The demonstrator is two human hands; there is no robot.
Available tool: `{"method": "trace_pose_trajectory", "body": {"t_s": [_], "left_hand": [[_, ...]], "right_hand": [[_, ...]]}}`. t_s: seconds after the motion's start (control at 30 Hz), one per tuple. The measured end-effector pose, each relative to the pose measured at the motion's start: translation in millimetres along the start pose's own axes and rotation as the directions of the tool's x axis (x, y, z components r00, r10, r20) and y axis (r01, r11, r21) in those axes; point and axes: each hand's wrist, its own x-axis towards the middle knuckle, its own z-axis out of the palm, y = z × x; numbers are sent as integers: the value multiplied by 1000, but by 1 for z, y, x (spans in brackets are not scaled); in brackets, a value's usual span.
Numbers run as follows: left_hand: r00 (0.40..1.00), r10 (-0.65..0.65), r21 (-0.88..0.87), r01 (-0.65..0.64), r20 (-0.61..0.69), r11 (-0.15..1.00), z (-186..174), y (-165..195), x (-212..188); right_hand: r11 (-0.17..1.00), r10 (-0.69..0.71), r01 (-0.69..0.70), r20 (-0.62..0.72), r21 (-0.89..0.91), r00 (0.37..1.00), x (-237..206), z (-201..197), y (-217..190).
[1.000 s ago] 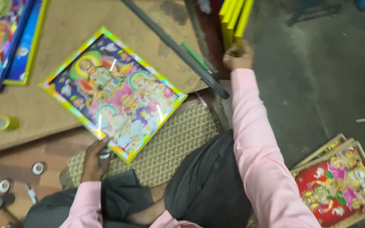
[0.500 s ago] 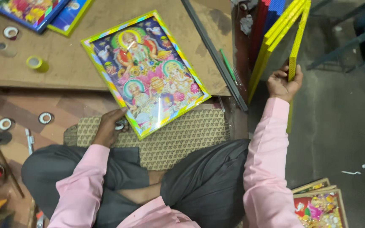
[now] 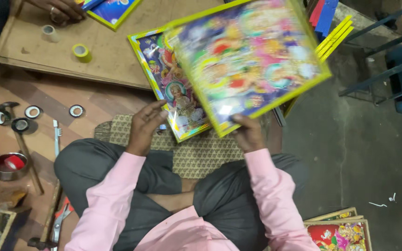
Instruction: The person sits on a mat and assembles a decorative picture frame by applying yellow adhesive tape to the edges of a printed image. They smooth the tape along the borders and stack the finished frame with others.
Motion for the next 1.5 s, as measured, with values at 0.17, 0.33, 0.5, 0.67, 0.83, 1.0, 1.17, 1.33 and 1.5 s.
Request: {"method": "trace_pose_trajectory", "body": {"t_s": [0.17, 0.33, 0.5, 0.67, 0.83, 1.0, 1.17, 1.33, 1.5], "left_hand": [[998, -67, -80, 67, 3, 995, -12, 8, -11], [996, -38, -2, 37, -76, 999, -39, -7, 7], [964, -218, 53, 228, -150, 972, -54, -15, 25], [921, -316, 157, 354, -226, 922, -61, -18, 41], [951, -100, 251, 177, -291, 952, -69, -40, 33], [927, -58, 272, 168, -371, 948, -72, -58, 13], [982, 17, 191, 20, -190, 981, -60, -69, 14], [991, 126, 123, -119, -47, 985, -49, -60, 4], [933, 200, 154, -254, 299, 955, -13, -43, -22]], "right_hand": [[962, 217, -239, 159, 133, 963, 7, 37, 82], [928, 364, -361, -13, 93, 931, 5, 72, 121], [846, 524, -521, -3, -115, 852, -4, 83, 118], [712, 679, -650, 28, -266, 733, -17, 67, 107], [902, 271, -324, -211, -287, 939, -22, 27, 99], [984, -36, -39, -400, -176, 916, 8, -21, 64], [956, 82, -190, -415, -225, 906, 27, -23, 42], [933, -57, -100, -417, -346, 907, 19, 6, 30], [888, -1, -27, -60, -460, 998, -19, 48, 53]]}}
